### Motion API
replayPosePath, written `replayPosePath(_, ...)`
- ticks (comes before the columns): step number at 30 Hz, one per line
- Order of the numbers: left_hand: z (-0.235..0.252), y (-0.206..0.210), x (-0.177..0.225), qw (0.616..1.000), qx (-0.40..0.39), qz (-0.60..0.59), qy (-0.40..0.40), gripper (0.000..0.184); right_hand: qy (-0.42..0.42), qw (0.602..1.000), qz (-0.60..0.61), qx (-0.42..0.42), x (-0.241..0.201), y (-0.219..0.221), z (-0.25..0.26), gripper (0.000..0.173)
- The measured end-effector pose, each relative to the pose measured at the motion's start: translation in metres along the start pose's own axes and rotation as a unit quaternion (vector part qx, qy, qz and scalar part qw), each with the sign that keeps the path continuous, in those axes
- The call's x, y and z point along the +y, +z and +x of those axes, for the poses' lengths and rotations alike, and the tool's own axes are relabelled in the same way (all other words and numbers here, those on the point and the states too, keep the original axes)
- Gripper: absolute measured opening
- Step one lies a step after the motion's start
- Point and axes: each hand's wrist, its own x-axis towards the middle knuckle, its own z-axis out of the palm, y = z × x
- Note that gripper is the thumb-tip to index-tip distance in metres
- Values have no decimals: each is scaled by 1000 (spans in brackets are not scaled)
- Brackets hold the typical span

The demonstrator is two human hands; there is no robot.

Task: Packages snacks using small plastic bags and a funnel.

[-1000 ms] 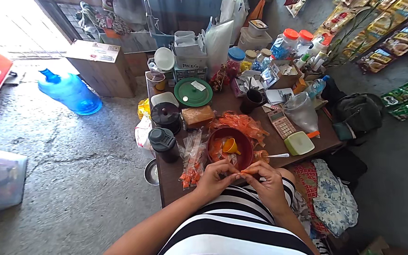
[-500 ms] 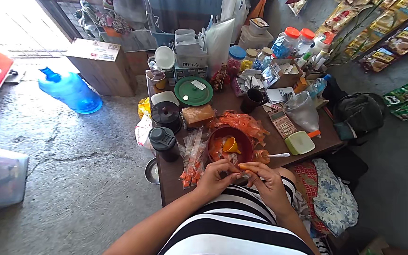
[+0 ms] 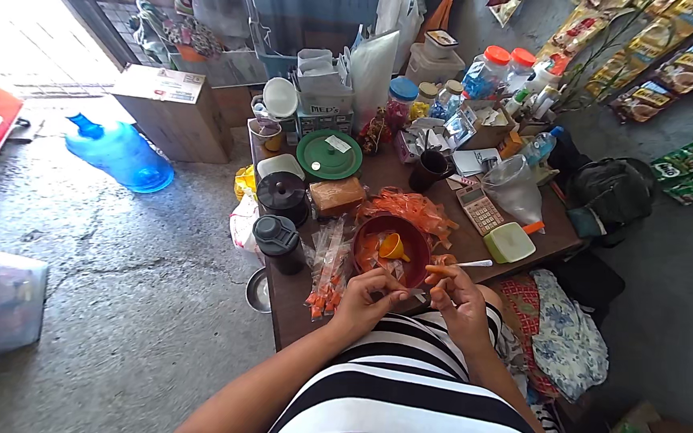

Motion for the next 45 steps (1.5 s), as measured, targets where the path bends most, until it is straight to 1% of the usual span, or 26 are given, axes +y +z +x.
replayPosePath(2, 0, 0, -1, 1000, 15, -3, 1, 16, 2, 1000, -10, -9, 0, -2, -3, 39)
replayPosePath(5, -1, 0, -1, 1000, 20, -4, 3, 15, -5, 1000, -11, -16, 0, -1, -7, 29)
replayPosePath(8, 0, 1, 0, 1000, 16, -12, 1, 15, -2, 1000, -25, 0, -3, 1, -6, 17)
replayPosePath(11, 0, 1, 1, 1000, 10, -16, -1, 15, -9, 999, -43, 18, -3, 3, -6, 13)
replayPosePath(16, 0, 2, 0, 1000, 6, -9, 0, 16, -11, 999, -34, 27, -1, 6, -4, 16)
replayPosePath(18, 1, 2, 0, 1000, 6, -9, -1, 16, -9, 999, -28, 13, -2, 6, -3, 16)
replayPosePath(21, -1, 2, 0, 1000, 10, -11, -8, 16, -3, 999, -16, -31, -4, 5, -4, 19)
replayPosePath(23, -1, 3, -1, 1000, 10, -18, -13, 15, -7, 999, -23, -36, -4, 5, -4, 18)
replayPosePath(26, -1, 3, -1, 999, 2, -28, -20, 14, -20, 999, -42, -10, -2, 5, -5, 16)
replayPosePath(31, 0, 3, -2, 999, -28, -33, -17, 15, -31, 998, -60, 17, 1, 8, -2, 23)
replayPosePath(36, 0, 3, -1, 999, -35, -30, -16, 18, -21, 999, -30, 35, 4, 10, 0, 33)
replayPosePath(37, 0, 3, -2, 999, -31, -32, -17, 18, -18, 999, -18, 35, 5, 9, 1, 33)
replayPosePath(38, 0, 3, -2, 999, -24, -35, -22, 17, -12, 999, -7, 32, 5, 6, 1, 31)
replayPosePath(41, -1, 2, -4, 998, 1, -44, -35, 16, 6, 1000, 24, 11, 5, -1, 0, 37)
replayPosePath(45, -1, 2, -4, 998, 10, -42, -42, 16, -6, 998, 32, -47, 7, -2, -4, 30)
